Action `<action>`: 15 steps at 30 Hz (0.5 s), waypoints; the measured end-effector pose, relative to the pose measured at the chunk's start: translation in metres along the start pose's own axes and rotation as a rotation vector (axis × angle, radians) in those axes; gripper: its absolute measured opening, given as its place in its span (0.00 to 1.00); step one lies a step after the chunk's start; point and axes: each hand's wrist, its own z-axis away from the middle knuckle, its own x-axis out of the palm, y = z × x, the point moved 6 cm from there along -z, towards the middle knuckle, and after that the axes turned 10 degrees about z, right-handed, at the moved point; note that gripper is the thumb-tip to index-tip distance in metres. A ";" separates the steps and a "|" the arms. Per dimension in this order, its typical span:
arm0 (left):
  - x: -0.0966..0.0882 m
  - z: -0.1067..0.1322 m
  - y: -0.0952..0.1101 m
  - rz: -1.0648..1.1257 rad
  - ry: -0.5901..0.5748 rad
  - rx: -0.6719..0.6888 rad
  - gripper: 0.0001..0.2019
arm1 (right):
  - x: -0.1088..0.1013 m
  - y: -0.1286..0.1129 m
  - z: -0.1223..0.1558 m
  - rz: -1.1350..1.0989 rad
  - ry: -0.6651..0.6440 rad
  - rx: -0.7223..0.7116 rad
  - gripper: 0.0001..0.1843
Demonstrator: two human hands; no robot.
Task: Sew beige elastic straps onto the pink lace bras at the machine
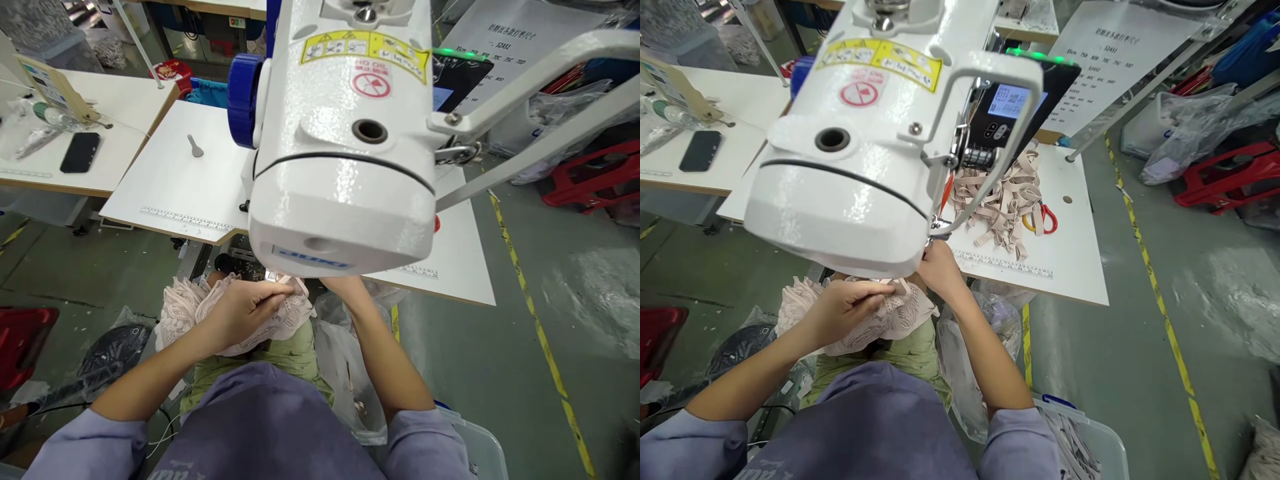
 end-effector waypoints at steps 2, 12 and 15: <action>-0.003 -0.003 -0.002 -0.027 0.017 -0.037 0.17 | 0.000 -0.001 0.000 0.008 -0.008 0.000 0.13; -0.009 -0.011 -0.005 -0.026 0.092 -0.101 0.15 | 0.001 0.001 -0.003 -0.001 -0.055 0.007 0.09; -0.008 -0.010 -0.007 -0.016 0.064 -0.127 0.15 | 0.001 0.003 -0.004 0.003 -0.052 0.037 0.12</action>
